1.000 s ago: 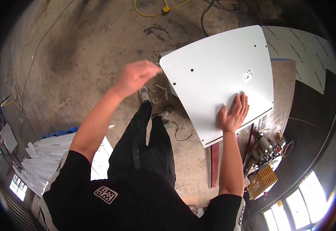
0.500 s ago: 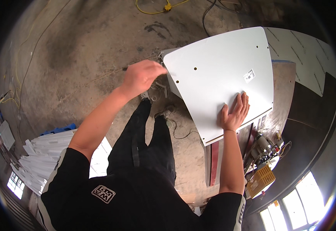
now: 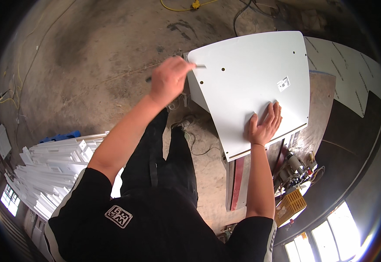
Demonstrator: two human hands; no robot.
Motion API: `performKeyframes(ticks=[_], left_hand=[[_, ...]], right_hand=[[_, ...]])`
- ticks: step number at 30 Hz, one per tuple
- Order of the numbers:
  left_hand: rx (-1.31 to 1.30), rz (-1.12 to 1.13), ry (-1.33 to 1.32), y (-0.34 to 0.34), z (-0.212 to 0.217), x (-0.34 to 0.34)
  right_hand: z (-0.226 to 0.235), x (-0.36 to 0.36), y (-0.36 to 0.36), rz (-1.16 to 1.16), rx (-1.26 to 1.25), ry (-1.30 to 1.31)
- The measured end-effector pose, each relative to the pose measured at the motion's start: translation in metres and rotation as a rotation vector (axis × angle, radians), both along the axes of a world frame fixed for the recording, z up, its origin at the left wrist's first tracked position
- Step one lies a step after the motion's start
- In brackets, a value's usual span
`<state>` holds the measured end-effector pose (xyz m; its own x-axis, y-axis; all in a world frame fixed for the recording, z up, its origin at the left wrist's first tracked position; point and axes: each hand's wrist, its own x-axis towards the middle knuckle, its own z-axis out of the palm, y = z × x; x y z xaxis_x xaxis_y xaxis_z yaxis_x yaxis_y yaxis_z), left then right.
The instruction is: The person trims the edges of a white panel with a utility knife, turning the panel to reach different sides.
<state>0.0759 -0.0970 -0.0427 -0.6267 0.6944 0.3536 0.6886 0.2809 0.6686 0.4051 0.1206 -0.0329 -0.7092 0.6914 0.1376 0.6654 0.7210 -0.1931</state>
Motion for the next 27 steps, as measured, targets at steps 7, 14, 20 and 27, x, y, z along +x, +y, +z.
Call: performKeyframes(ticks=[7, 14, 20, 27], left_hand=[[0.219, 0.106, -0.286, 0.002, -0.008, -0.014], [0.065, 0.118, 0.080, 0.012, -0.009, 0.001], [-0.052, -0.009, -0.113, -0.010, 0.008, 0.093], [0.273, 0.219, -0.366, -0.002, -0.017, 0.010]], right_hand=[[0.001, 0.000, -0.001, -0.005, 0.007, 0.001], [-0.003, 0.000, 0.000, -0.006, 0.019, 0.011], [-0.003, 0.000, -0.001, -0.013, 0.025, 0.001], [-0.002, -0.005, -0.003, -0.055, 0.006, 0.004]])
